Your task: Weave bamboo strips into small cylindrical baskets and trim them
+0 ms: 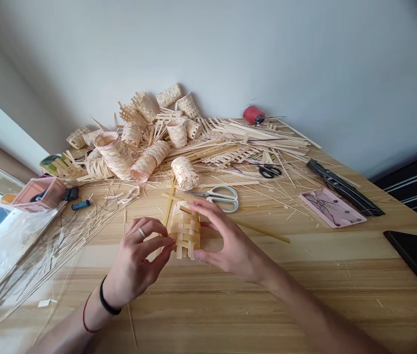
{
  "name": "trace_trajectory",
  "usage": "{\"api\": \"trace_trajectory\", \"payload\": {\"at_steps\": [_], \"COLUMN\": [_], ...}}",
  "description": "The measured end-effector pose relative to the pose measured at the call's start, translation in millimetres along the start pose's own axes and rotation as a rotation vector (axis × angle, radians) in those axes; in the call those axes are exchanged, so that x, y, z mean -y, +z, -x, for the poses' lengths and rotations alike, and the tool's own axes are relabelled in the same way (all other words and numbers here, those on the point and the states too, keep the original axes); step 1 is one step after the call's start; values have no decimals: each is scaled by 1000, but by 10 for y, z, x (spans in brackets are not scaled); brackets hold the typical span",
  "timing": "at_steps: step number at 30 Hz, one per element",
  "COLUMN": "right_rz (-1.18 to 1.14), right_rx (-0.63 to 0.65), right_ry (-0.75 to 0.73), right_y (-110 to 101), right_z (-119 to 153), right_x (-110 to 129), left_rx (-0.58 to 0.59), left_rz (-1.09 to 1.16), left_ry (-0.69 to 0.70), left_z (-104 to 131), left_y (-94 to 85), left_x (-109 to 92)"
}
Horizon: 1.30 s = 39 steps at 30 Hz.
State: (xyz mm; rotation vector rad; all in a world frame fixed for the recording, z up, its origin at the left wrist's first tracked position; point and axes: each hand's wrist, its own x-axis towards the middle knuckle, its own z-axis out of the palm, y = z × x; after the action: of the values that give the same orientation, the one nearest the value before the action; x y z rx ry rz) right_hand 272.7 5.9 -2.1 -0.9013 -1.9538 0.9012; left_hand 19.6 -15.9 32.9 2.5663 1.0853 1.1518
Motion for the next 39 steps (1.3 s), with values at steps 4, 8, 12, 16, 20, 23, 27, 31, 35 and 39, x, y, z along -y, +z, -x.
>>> {"api": "trace_trajectory", "payload": {"at_steps": [4,8,12,16,20,23,27,31,35,39], "right_rz": [53,42,-3,-21,-60,-54,-38,-90,-101,-134], "right_rx": [53,71,123,177,203,203,202,171,157,140], "right_ry": [28,17,-35,-52,-51,-40,-12,9,10,21], "right_y": [-36,-68,-95,-113,-114,-102,-82,-79,-78,-75], "right_z": [-4,-9,6,33,37,22,9,12,1,-22], "right_x": [-14,-23,-4,30,49,57,62,78,93,72], "left_rx": [31,149,220,304,370,385,407,400,404,395], "left_rz": [58,102,213,304,311,375,468,522,548,563], "left_ry": [-59,-129,-165,-152,-175,-218,-254,-260,-282,-292], "left_z": [45,55,49,43,30,26,38,57,87,117], "left_y": [9,-30,-86,-113,-123,-130,-128,-113,-105,-106], "left_x": [27,30,58,125,166,186,212,226,246,287]}}
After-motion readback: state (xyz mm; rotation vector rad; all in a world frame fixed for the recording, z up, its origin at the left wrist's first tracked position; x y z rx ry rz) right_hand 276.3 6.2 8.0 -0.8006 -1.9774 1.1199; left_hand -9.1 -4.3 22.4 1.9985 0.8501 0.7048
